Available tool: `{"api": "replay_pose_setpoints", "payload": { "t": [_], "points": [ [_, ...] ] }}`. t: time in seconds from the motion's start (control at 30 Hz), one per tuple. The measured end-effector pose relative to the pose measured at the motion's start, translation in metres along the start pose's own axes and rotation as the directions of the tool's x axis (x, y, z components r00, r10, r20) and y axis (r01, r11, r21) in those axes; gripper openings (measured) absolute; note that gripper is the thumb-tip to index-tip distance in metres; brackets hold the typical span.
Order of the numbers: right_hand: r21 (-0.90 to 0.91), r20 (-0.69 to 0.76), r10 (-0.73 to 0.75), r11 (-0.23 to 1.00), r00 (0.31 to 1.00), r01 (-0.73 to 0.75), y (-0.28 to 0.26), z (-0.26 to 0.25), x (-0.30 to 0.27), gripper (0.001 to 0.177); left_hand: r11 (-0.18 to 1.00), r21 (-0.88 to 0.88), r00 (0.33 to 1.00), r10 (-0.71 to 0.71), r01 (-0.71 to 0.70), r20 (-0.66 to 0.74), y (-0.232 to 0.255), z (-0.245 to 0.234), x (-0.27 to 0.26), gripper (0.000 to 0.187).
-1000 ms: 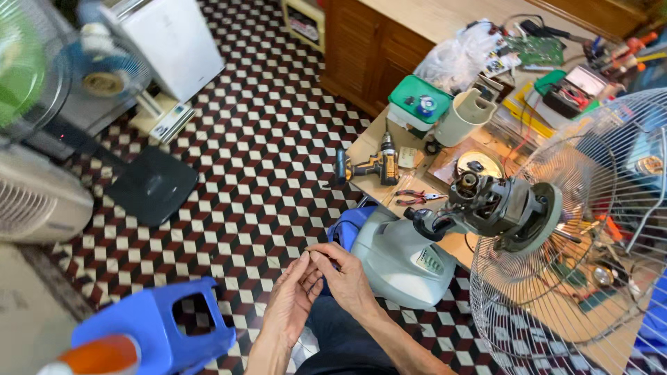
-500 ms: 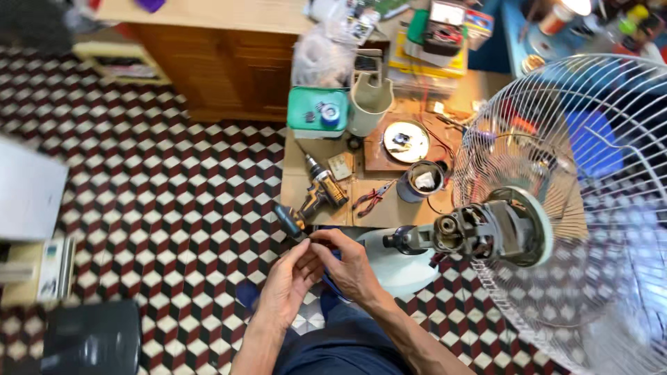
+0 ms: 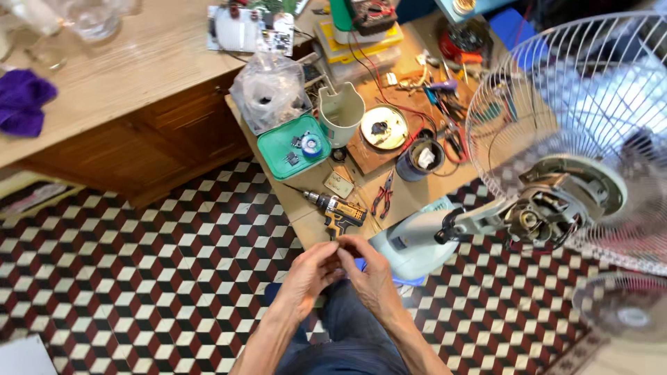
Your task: The person repairs a fan by stripping wires, soldering connections, and wrapping them with electrical tape. They then attach the repaired component to the fan motor housing.
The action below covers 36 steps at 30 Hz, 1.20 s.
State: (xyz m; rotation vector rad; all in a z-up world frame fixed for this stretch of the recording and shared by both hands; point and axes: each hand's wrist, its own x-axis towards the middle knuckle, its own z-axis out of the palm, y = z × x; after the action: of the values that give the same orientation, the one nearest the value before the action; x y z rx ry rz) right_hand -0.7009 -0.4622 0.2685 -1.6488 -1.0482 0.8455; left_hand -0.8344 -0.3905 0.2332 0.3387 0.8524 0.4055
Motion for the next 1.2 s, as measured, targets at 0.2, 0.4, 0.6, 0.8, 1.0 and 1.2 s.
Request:
{"api": "replay_pose_setpoints", "payload": {
  "t": [0.2,0.4,0.6,0.8,1.0,1.2],
  "points": [
    [-0.13,-0.344,0.005,0.99,0.939,-0.053,0.009,0.005,0.02,0.018,0.978,0.075,0.979,-0.2,0.197,0.04,0.009,0.012,0.062,0.026],
    [0.255,-0.515,0.376,0.925,0.77,-0.28,0.073,-0.007,0.078,0.016,0.928,0.298,0.971,-0.24,0.225,0.016,0.02,0.03,0.15,0.032],
    [0.439,-0.582,0.425,0.882,0.693,-0.171,0.185,-0.024,0.193,0.015,0.624,0.775,0.993,0.106,-0.103,0.047,0.071,0.055,0.224,0.035],
    [0.581,-0.503,0.565,0.781,0.654,-0.227,0.241,-0.033,0.252,0.016,0.088,0.891,0.866,0.295,-0.445,0.403,0.16,0.123,0.286,0.028],
    [0.642,-0.489,0.625,0.73,0.608,-0.234,0.245,-0.03,0.265,0.018,-0.224,0.816,0.77,0.271,-0.533,0.577,0.226,0.179,0.394,0.021],
    [0.7,-0.5,0.669,0.686,0.551,-0.198,0.228,-0.023,0.256,0.019,-0.548,0.712,0.869,-0.059,-0.44,0.491,0.197,0.156,0.492,0.02]
  ]
}}
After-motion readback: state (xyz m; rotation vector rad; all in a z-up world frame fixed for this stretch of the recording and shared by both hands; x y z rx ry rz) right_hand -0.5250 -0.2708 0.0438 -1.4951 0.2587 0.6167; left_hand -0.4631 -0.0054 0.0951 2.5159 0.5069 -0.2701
